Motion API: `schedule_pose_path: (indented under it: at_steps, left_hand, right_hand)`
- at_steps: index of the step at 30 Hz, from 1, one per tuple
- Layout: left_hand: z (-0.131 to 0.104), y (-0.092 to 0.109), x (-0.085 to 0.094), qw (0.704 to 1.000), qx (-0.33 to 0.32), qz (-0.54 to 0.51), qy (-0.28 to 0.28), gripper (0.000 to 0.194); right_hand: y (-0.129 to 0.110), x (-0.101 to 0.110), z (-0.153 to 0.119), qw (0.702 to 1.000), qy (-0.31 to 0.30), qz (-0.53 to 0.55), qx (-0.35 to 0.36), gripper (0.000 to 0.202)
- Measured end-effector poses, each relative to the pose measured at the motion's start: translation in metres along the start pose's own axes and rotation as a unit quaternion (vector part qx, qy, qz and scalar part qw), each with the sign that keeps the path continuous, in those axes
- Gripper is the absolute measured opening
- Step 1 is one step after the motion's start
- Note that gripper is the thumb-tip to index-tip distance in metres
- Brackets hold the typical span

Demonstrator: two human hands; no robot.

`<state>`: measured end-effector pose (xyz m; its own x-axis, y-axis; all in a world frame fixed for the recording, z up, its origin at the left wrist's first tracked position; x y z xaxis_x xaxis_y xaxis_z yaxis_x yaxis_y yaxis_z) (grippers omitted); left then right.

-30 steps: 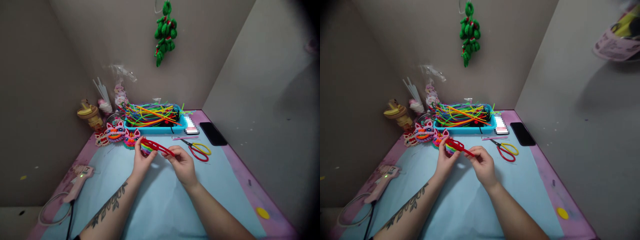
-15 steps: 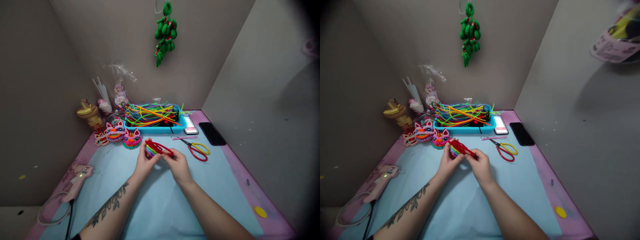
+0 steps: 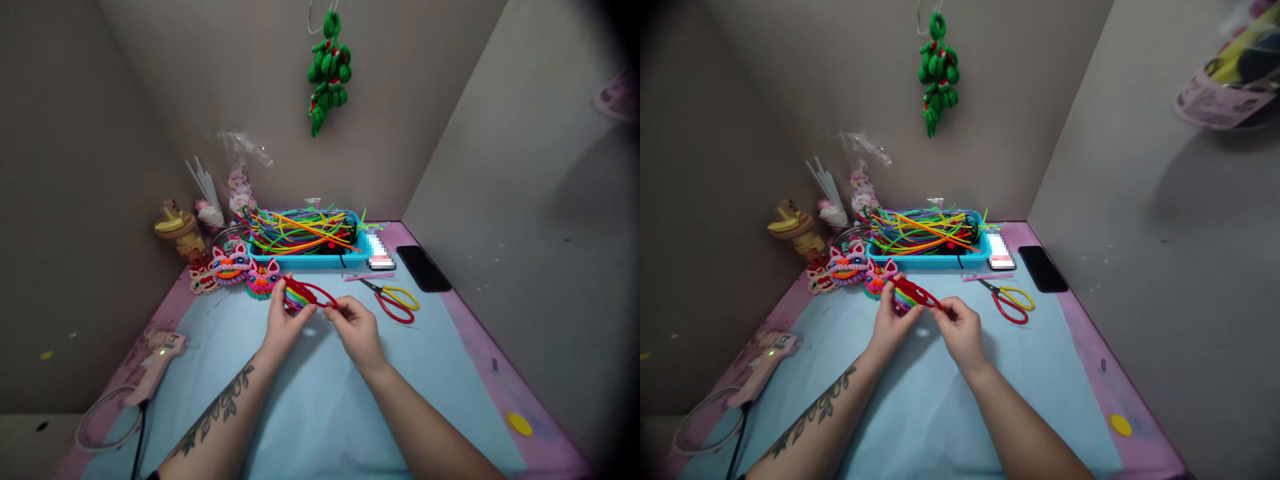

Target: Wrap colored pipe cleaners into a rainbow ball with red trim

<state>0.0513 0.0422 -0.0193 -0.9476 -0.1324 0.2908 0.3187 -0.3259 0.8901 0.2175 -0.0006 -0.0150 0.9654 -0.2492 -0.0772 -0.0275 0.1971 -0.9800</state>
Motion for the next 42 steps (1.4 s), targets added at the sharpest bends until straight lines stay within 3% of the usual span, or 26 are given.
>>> schedule_pose_path:
  at_steps: [5, 10, 14, 18, 22, 25, 30, 35, 42]
  left_hand:
    - [-0.006, 0.001, -0.014, 0.997, -0.023, -0.002, -0.068, 0.071]
    - [-0.003, 0.006, -0.004, 0.993, -0.074, 0.085, -0.028, 0.067]
    - [-0.002, 0.02, 0.004, 0.975, -0.148, 0.168, 0.002, 0.067]
    - [-0.009, 0.033, -0.001, 0.939, -0.23, 0.254, -0.02, 0.059]
    - [-0.017, 0.042, -0.007, 0.893, -0.315, 0.32, -0.02, 0.062]
    - [-0.019, 0.048, -0.007, 0.875, -0.351, 0.334, -0.006, 0.064]
    - [-0.018, 0.053, -0.002, 0.864, -0.374, 0.337, 0.024, 0.059]
    - [-0.019, 0.054, -0.003, 0.844, -0.412, 0.342, 0.019, 0.054]
    - [-0.019, 0.051, -0.005, 0.847, -0.411, 0.336, 0.002, 0.052]
  right_hand:
    - [0.001, -0.004, 0.0, 0.999, -0.009, 0.032, -0.009, 0.013]
    - [-0.003, -0.005, 0.002, 0.999, -0.03, 0.0, 0.025, 0.013]
    - [-0.018, 0.001, 0.001, 0.992, -0.026, -0.009, 0.12, 0.03]
    - [-0.046, 0.006, -0.011, 0.963, -0.009, -0.092, 0.252, 0.021]
    - [-0.06, 0.002, -0.022, 0.946, -0.035, -0.122, 0.299, 0.027]
    - [-0.054, 0.003, -0.016, 0.966, -0.042, -0.092, 0.239, 0.033]
    - [-0.02, 0.005, 0.006, 0.996, -0.079, -0.022, 0.02, 0.039]
    - [-0.003, -0.012, 0.005, 0.967, -0.216, 0.056, -0.122, 0.051]
    - [0.004, -0.014, 0.001, 0.949, -0.218, 0.105, -0.202, 0.04]
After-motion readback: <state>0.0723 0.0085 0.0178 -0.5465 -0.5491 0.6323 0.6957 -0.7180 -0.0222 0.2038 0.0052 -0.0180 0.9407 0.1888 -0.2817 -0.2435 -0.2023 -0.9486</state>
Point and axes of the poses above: each hand's wrist, its own z-axis towards the middle knuckle, its own x-axis out of the back of the hand, y = z × x, the point moved 7 cm from there along z, towards the middle knuckle, and after that the axes turned 5 degrees about z, right-handed, at the moved point
